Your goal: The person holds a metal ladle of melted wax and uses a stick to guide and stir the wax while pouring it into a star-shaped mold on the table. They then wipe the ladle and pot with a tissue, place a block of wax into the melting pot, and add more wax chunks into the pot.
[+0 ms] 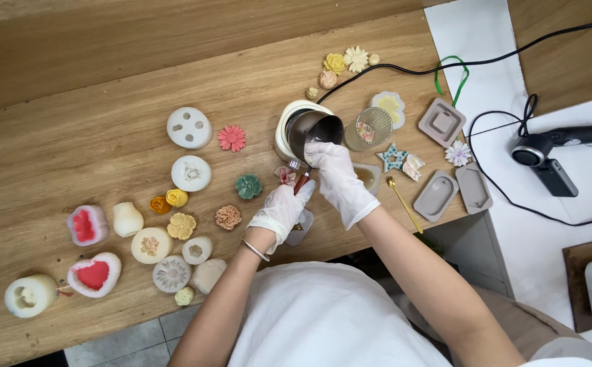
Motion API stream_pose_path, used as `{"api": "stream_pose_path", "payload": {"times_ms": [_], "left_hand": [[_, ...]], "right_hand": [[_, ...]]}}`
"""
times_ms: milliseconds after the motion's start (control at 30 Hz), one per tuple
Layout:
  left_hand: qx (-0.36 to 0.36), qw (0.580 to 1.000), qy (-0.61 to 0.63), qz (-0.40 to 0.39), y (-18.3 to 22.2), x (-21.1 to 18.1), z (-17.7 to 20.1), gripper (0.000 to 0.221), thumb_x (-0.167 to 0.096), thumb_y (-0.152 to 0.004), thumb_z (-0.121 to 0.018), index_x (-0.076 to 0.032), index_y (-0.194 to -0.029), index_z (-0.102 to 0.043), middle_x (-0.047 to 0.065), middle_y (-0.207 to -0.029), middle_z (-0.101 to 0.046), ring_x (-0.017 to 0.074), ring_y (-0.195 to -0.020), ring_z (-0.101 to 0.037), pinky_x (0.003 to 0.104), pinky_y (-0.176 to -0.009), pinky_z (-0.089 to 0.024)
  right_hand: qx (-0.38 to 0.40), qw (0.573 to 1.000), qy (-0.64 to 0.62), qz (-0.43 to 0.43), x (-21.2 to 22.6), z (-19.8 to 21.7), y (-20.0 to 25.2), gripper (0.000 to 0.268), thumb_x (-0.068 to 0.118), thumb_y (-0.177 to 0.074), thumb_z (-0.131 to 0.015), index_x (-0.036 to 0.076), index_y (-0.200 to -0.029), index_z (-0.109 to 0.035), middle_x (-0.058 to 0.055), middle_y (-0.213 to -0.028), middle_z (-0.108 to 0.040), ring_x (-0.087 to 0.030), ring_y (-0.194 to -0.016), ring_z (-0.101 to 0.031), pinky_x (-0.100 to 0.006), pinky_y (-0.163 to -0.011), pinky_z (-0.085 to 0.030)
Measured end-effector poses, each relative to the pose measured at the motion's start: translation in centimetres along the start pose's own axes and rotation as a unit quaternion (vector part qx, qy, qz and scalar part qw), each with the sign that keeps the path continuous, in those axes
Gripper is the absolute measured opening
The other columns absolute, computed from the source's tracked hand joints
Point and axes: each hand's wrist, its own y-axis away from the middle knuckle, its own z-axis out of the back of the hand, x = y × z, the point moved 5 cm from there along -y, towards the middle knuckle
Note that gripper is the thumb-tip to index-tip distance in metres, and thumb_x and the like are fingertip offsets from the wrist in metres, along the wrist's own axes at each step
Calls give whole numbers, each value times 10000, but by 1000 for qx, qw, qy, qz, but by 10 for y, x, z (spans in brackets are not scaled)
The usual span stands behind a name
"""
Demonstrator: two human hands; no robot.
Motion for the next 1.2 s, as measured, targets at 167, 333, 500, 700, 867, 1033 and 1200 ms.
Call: {"api": "stream_pose_path", "payload": {"times_ms": [167,333,500,700,867,1033,1200], "left_hand": [[68,992,32,98,11,-25,19,488,-529,-954,-569,-94,-1062,-763,184,-764,-736,319,-712,-744,426,-726,-571],[77,989,62,107,17,-33,22,512,-554,-945,-524,-112,-1065,-752,177,-719,-727,289,-625,-725,415,-661,-572],[104,985,16,137,12,-18,18,648,-629,-963,-516,-36,-884,-764,126,-644,-735,255,-608,-718,382,-670,-568],[102,985,48,127,17,-30,26,644,-641,-950,-482,-53,-861,-731,115,-612,-703,271,-607,-708,409,-656,-557],[102,986,21,128,9,-16,19,685,-661,-947,-483,-43,-810,-745,103,-602,-708,253,-612,-716,380,-683,-559],[90,987,9,133,10,-8,17,682,-672,-927,-511,-48,-772,-739,102,-593,-696,256,-599,-713,385,-669,-558],[94,985,27,141,9,-12,17,689,-674,-927,-505,-45,-767,-736,111,-586,-694,256,-581,-705,381,-655,-559]], "right_hand": [[85,947,-291,-106,33,-1,21,482,-140,-831,-467,-121,-1290,-613,-192,-1240,-688,-236,-1071,-677,-300,-895,-554],[74,879,-450,-139,36,26,55,625,-102,-799,-432,-110,-1423,-454,-237,-1404,-555,-337,-1214,-621,-388,-1025,-563],[39,883,-461,-79,95,45,114,502,-9,-933,-505,-114,-1421,-458,-233,-1428,-555,-340,-1294,-563,-456,-1050,-505],[-53,884,-458,-74,51,116,139,319,119,-1032,-573,-32,-1312,-576,-212,-1245,-667,-352,-1046,-657,-440,-827,-572],[-125,891,-433,-61,54,117,153,181,177,-1067,-563,45,-1190,-565,-190,-1183,-678,-345,-973,-691,-414,-817,-603],[-119,912,-388,-61,86,81,167,380,172,-1037,-560,-25,-1358,-612,-189,-1210,-710,-272,-1007,-690,-348,-834,-584],[-21,903,-423,-74,105,56,172,718,634,-921,-542,-8,-1227,-645,-126,-932,-727,-257,-864,-676,-384,-678,-523]]}}
